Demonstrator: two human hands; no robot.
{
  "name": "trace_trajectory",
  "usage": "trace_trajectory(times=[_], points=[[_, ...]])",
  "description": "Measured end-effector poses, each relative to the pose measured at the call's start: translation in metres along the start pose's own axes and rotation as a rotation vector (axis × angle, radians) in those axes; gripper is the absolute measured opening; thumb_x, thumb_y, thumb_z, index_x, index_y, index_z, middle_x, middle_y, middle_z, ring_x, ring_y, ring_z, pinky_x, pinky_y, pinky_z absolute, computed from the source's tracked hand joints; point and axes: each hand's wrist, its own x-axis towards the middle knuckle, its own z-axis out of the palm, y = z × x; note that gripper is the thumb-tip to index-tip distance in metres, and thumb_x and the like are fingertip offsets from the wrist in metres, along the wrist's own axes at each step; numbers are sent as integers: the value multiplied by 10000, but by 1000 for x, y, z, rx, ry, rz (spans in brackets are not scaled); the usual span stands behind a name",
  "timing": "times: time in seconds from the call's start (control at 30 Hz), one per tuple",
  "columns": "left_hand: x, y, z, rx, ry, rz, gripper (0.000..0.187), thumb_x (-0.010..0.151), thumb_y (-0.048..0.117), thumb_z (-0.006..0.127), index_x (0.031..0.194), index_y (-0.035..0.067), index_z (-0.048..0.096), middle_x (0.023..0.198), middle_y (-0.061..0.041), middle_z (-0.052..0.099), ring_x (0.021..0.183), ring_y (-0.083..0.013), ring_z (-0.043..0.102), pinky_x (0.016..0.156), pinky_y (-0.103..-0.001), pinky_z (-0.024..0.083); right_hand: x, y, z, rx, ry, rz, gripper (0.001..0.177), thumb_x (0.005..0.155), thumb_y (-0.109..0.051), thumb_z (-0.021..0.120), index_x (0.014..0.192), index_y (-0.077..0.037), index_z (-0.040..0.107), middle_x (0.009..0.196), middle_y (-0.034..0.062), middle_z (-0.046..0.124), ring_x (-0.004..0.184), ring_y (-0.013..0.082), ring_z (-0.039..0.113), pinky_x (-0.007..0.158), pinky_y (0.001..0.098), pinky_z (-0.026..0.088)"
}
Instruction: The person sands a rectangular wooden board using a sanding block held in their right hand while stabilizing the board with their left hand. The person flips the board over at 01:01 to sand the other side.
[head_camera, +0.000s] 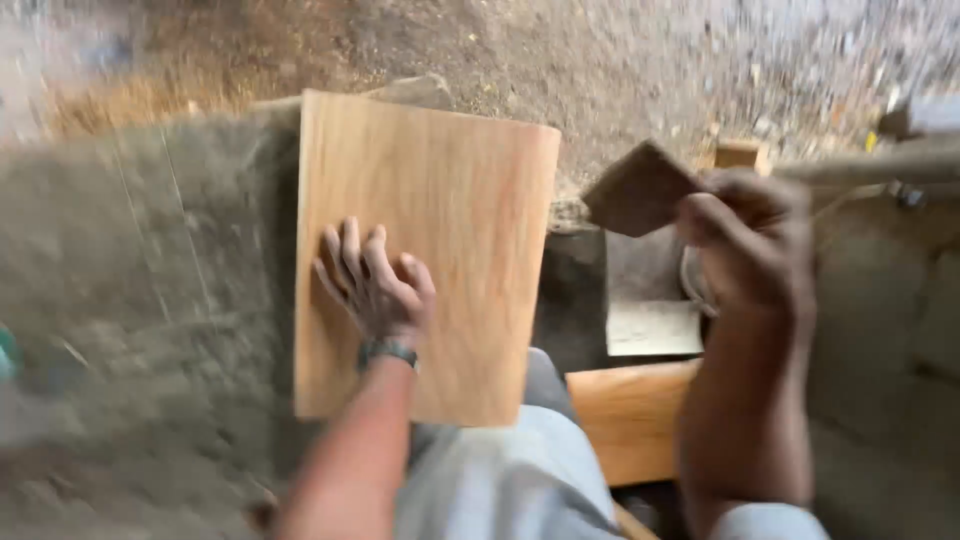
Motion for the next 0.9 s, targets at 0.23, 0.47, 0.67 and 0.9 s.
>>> trace_trajectory(times=[0.23, 0.47, 0.67, 0.9], points=[[16, 1, 15, 40, 6, -52, 552, 931, 278, 777, 1471, 164, 782, 1751, -156, 675, 1721, -485, 542, 1404, -750, 317, 32, 39, 79, -220, -59, 347, 266, 1099, -457, 903, 982, -218, 914, 776, 100, 799, 805, 290, 846, 763, 473, 616], [24, 0, 24, 57, 23, -43, 561, 892, 250, 791, 1446, 154, 792, 1751, -148, 692, 1716, -466, 561, 1410, -712, 332, 31, 53, 102, 577, 44, 435, 192, 1146, -123, 853, 1005, -39, 754, 633, 133, 668, 422, 232, 668, 389, 375, 544], [26, 2, 21, 44, 2, -51, 545, 916, 227, 777, 1450, 117, 766, 1756, -166, 668, 1720, -494, 542, 1394, -725, 329, 25, 27, 106, 750, 64, 251, 260, 1103, -40, 887, 1316, 100, 833, 1181, 293, 901, 1043, 374, 943, 957, 559, 784], [28, 6, 21, 61, 21, -67, 532, 930, 255, 756, 1449, 138, 773, 1738, -155, 683, 1710, -490, 560, 1394, -729, 328, 37, -50, 1, 426, -92, -99, 319, 1121, 11, 869, 1376, 185, 792, 1141, 360, 847, 981, 400, 887, 982, 596, 767]])
